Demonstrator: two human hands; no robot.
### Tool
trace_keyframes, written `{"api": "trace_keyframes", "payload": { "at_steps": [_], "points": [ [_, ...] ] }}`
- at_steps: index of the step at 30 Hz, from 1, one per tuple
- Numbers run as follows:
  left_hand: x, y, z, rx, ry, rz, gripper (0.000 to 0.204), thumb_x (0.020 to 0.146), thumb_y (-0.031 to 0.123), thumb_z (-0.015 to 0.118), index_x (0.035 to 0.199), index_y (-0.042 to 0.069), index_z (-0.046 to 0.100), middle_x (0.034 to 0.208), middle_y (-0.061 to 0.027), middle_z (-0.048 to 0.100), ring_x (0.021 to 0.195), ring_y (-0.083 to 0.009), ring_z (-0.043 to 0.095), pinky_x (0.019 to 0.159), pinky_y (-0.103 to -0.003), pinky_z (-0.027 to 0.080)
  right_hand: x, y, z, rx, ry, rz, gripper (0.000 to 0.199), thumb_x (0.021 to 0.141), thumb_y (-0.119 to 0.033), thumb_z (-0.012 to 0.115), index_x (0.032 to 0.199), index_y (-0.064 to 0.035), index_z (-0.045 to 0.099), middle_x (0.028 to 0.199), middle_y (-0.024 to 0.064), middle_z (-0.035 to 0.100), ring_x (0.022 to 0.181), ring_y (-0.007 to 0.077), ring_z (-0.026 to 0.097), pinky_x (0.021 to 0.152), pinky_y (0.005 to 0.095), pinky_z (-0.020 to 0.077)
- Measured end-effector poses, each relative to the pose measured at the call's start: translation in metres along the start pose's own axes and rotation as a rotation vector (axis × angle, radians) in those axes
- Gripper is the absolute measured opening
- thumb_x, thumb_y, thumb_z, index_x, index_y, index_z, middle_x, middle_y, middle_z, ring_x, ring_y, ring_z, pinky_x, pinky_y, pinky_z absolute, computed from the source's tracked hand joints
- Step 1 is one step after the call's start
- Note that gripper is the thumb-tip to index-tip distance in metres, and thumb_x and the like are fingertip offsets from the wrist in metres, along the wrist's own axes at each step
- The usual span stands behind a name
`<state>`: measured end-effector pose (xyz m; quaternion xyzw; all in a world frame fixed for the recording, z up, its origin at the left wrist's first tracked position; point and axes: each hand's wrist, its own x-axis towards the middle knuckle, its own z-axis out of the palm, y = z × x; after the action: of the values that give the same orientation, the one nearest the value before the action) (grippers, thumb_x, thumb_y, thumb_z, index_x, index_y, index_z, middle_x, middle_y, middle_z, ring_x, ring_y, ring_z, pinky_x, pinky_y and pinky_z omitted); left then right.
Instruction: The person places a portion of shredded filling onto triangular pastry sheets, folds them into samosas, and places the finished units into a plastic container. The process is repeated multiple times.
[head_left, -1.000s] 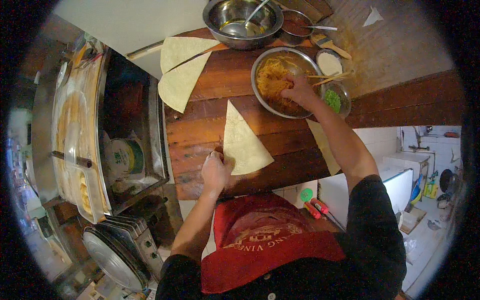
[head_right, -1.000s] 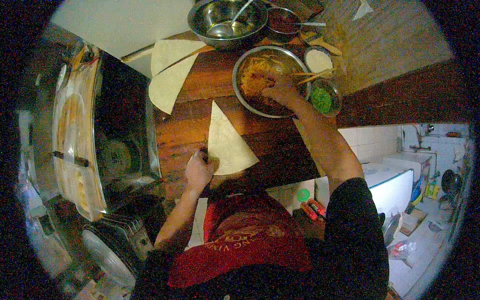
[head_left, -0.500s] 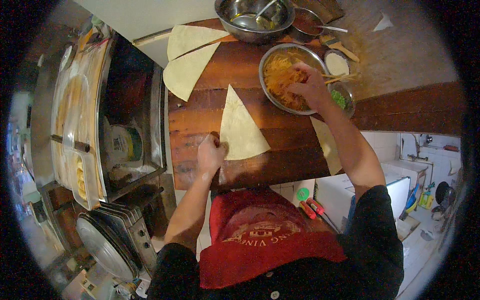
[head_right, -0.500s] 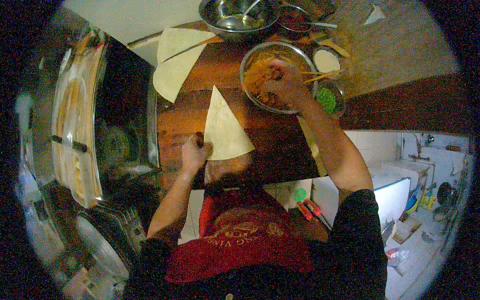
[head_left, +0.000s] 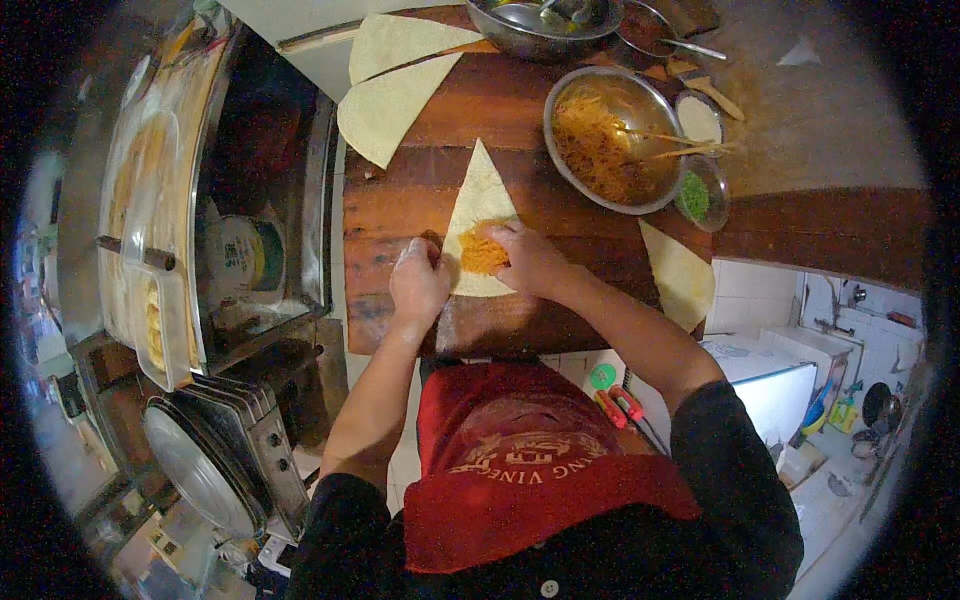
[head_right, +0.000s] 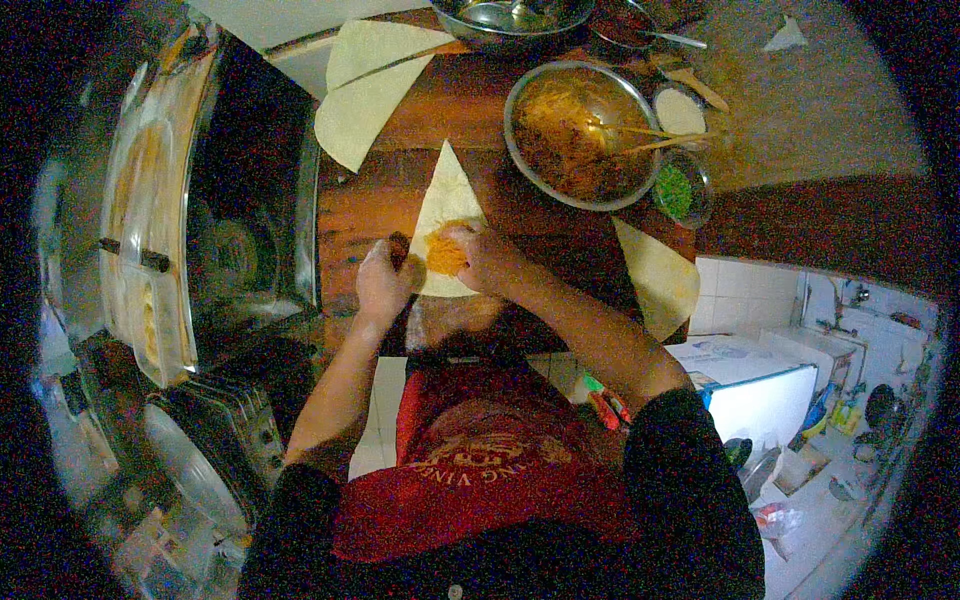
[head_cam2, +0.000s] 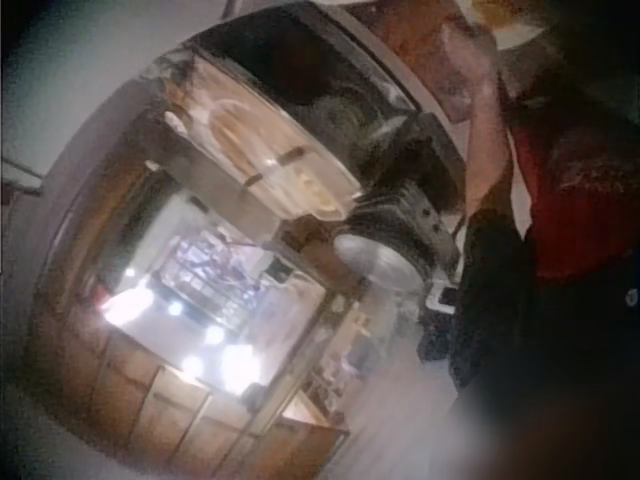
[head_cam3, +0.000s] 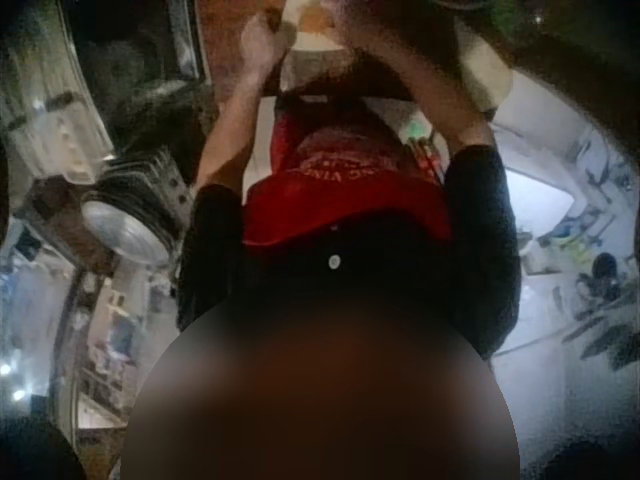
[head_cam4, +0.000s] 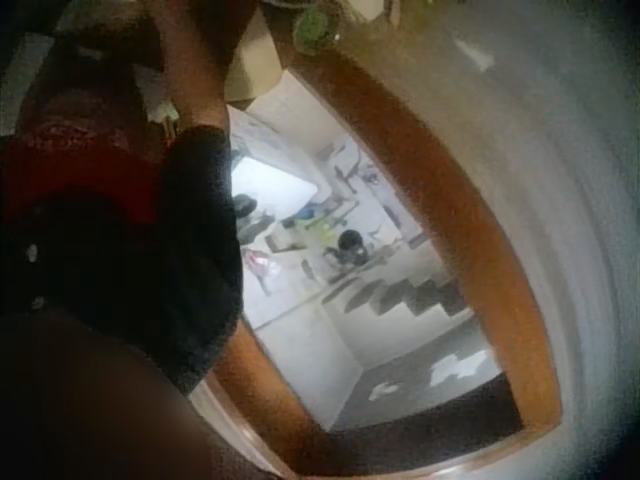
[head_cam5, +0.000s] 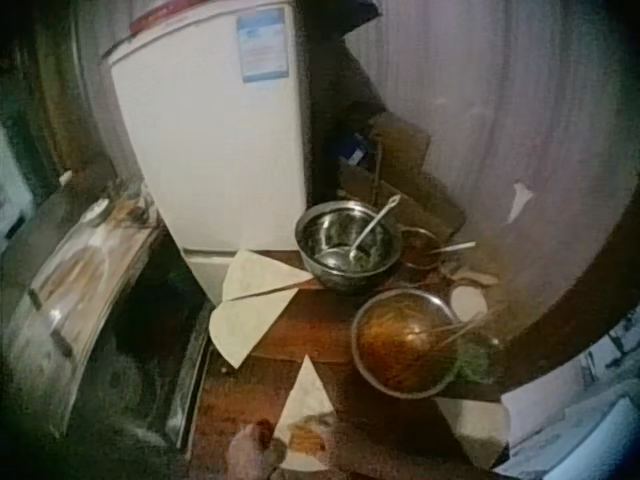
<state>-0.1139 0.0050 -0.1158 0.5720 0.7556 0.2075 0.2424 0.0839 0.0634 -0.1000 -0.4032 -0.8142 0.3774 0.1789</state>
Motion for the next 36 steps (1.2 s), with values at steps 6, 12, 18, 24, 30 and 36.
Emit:
{"api": "trace_keyframes", "payload": {
  "at_steps": [6,12,18,24,30,36],
  "points": [
    [-0.015,0.014,0.010,0.021,0.148,0.237,0.023,0.083,0.021,0.064,0.099,0.004,0.061,0.101,-0.0190,0.061,0.095,-0.0386,0.058,0.080,-0.047,0.049,0.004,-0.010,-0.007,0.020,0.012,0.189,0.039,0.075,-0.011,0.068,0.110,0.0003,0.057,0.102,0.0238,0.061,0.098,0.0382,0.061,0.085,0.0446,0.0487],
    [-0.023,0.031,0.019,0.079,0.049,0.373,0.032,0.077,0.013,0.065,0.108,0.004,0.062,0.109,-0.0196,0.058,0.105,-0.0398,0.053,0.087,-0.047,0.047,0.041,0.018,-0.003,-0.173,-0.008,0.151,0.028,0.075,-0.014,0.067,0.099,-0.0005,0.062,0.092,0.0221,0.063,0.090,0.0387,0.062,0.078,0.0444,0.0498],
    [-0.038,0.024,0.017,0.144,-0.001,0.472,0.032,0.070,0.009,0.067,0.101,0.003,0.065,0.108,-0.0219,0.056,0.104,-0.0410,0.052,0.088,-0.048,0.047,0.068,0.038,0.000,-0.187,0.074,0.170,0.025,0.075,-0.015,0.068,0.095,-0.0004,0.063,0.094,0.0212,0.065,0.087,0.0382,0.064,0.076,0.0443,0.0509],
    [-0.037,0.015,0.022,0.112,0.091,0.402,0.029,0.068,0.008,0.068,0.097,0.003,0.065,0.100,-0.0202,0.054,0.096,-0.0387,0.053,0.081,-0.047,0.048,0.057,0.009,-0.007,-0.069,0.166,0.342,0.026,0.079,-0.022,0.070,0.091,-0.0008,0.063,0.092,0.0202,0.066,0.085,0.0377,0.064,0.076,0.0449,0.0510],
    [-0.033,0.020,0.024,0.082,0.078,0.420,0.027,0.068,0.008,0.068,0.095,0.006,0.066,0.097,-0.0163,0.055,0.094,-0.0362,0.053,0.076,-0.045,0.049,0.010,0.019,0.010,-0.203,-0.043,0.294,0.023,0.080,-0.020,0.069,0.090,-0.0006,0.063,0.092,0.0193,0.066,0.086,0.0366,0.064,0.076,0.0446,0.0505],
    [-0.034,0.016,0.015,0.077,0.040,0.407,0.025,0.069,0.009,0.068,0.094,0.006,0.065,0.097,-0.0151,0.056,0.096,-0.0359,0.053,0.077,-0.045,0.050,-0.007,-0.006,0.001,-0.055,0.111,0.231,0.019,0.081,-0.017,0.066,0.090,-0.0007,0.063,0.091,0.0194,0.064,0.087,0.0368,0.062,0.077,0.0448,0.0498]
  ]
}}
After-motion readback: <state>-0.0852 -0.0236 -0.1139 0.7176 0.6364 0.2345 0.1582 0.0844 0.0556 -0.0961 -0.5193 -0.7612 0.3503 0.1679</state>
